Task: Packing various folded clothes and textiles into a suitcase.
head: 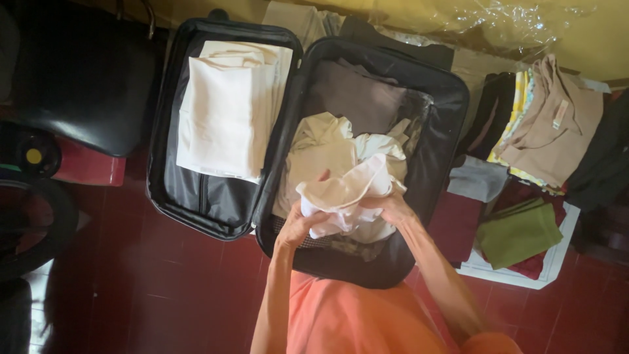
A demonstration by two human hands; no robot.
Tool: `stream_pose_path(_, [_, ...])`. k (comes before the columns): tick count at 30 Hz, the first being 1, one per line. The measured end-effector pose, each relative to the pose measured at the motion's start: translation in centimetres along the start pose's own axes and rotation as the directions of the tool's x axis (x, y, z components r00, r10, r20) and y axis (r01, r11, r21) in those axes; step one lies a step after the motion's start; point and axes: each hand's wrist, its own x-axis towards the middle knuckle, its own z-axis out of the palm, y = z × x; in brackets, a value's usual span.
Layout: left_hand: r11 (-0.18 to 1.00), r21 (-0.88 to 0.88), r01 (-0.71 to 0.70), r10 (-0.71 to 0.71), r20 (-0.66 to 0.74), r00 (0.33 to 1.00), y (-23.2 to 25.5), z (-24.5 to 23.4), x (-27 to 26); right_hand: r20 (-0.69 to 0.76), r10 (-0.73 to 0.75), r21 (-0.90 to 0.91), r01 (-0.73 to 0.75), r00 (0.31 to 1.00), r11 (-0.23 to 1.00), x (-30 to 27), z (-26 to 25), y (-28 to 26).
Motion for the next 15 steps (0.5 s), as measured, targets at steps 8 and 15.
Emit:
stream_pose_path(8, [0.972, -0.231, -0.037, 0.01, -0.116, 0.993, 3.1, 0.0, 2.4, 0.025, 0.021, -0.054, -0.019, 0.999, 0.998, 3.8, -2.4, 1.1])
stream_pose_path(15, [0.972, -0.186, -0.143, 0.112, -0.171, 0.979, 2.0, -0.3, 2.7, 0.141, 0.0, -0.075, 0.011, 0.99, 0.997, 3.0, 4.9, -4.9])
